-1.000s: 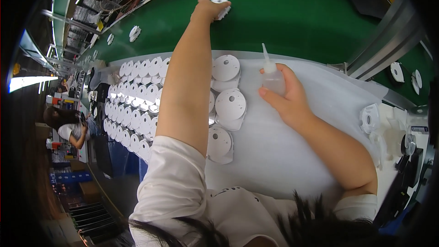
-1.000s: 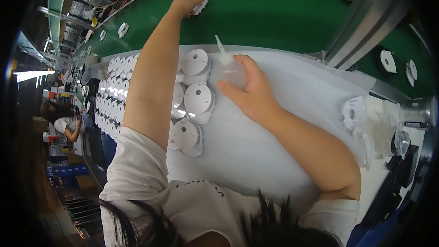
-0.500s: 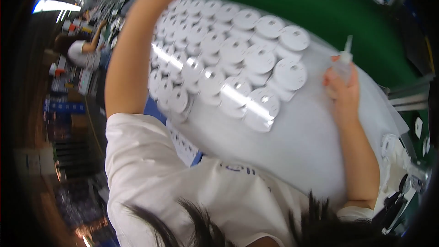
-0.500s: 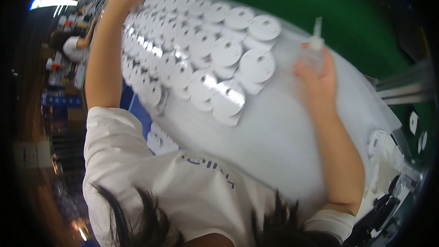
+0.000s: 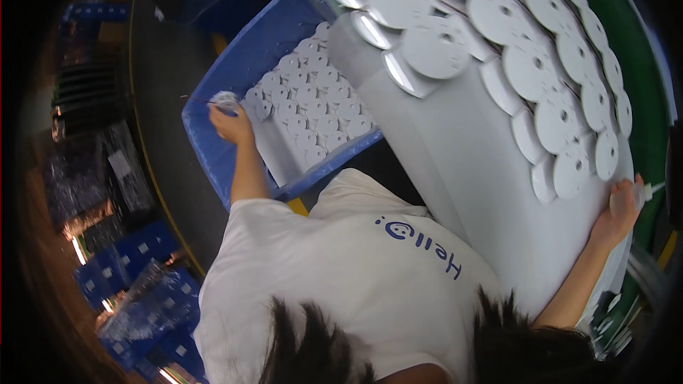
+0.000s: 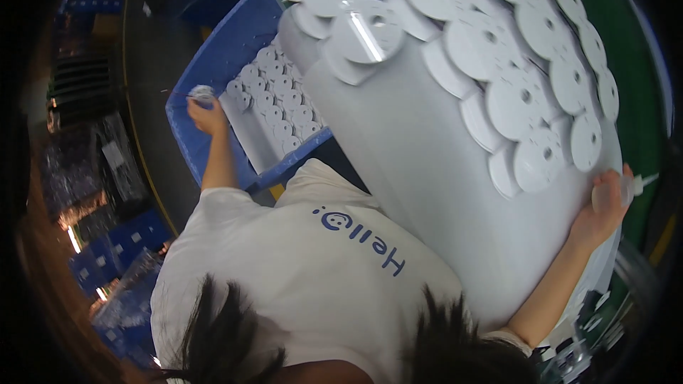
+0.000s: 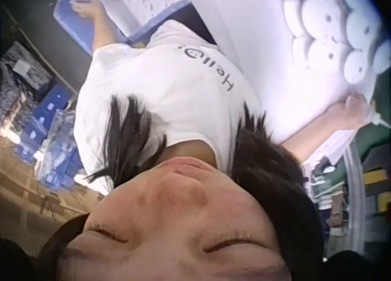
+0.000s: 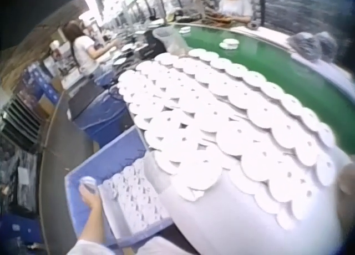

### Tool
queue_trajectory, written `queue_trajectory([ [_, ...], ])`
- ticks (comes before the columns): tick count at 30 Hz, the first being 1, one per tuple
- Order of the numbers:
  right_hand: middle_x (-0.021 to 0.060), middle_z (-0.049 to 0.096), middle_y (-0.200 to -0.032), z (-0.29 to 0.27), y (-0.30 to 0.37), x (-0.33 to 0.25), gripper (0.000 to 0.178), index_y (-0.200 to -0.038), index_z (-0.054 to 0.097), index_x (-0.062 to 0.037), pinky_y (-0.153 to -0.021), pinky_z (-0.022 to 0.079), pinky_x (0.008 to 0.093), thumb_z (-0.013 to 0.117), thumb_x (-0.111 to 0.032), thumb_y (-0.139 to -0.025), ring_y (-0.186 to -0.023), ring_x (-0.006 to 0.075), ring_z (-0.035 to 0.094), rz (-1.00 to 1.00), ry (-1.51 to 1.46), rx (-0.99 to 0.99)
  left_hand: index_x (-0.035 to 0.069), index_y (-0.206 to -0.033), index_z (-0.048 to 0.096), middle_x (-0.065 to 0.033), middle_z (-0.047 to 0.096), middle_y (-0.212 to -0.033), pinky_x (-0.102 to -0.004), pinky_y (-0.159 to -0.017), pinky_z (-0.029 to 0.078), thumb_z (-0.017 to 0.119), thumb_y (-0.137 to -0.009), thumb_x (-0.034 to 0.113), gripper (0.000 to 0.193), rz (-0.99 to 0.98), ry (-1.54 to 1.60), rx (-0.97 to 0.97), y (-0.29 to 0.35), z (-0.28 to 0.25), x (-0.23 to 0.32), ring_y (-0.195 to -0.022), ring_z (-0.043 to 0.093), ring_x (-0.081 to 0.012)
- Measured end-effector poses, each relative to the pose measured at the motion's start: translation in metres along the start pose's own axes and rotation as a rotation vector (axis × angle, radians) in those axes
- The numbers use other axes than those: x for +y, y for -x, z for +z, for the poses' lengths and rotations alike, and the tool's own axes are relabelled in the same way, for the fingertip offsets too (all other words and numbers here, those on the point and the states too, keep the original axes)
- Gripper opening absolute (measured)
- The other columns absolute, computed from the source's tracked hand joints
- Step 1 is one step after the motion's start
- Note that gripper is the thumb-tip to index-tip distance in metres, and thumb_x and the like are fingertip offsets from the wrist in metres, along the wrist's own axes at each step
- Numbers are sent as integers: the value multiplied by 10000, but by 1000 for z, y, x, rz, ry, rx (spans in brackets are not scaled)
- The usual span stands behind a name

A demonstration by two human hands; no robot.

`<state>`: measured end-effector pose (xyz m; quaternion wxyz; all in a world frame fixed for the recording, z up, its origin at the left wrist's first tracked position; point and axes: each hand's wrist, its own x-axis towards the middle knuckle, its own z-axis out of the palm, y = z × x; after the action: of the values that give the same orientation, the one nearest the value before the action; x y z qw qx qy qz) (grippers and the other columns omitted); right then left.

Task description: The person assembles electronic components by applying adhesive from an adhesive bottle to plastic housings with an adhesive dispenser, then combining the plastic parts with electronic circuits by hand.

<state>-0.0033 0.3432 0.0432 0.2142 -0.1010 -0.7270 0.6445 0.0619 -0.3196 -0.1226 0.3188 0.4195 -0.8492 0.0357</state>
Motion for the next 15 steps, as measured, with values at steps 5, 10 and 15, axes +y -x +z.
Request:
queue_trajectory([
  [5,78,458,-874,-1,-2,-6,507,-1143,345,28,-767,324,264,505,-254,-752,-809,156,421,63,-28,79,75,-1111,390,-123,443,-1091,-404,-796,395,611,-622,180,546,-531,-200,-383,79,29,-25,-986,463,-291],
  [10,66,435,-881,1,-9,-5,521,-1164,324,4,-776,313,267,480,-289,-763,-827,156,412,89,18,102,100,-1105,397,-107,441,-1096,-409,-777,413,572,-668,150,474,-620,-215,-614,87,40,-25,-966,487,-280],
  [15,61,428,-879,6,-7,-10,515,-1167,323,-12,-770,313,267,477,-295,-766,-824,152,410,90,11,165,102,-1125,393,-113,445,-1094,-399,-779,414,556,-677,122,477,-525,-237,-755,81,58,-25,-978,482,-271],
])
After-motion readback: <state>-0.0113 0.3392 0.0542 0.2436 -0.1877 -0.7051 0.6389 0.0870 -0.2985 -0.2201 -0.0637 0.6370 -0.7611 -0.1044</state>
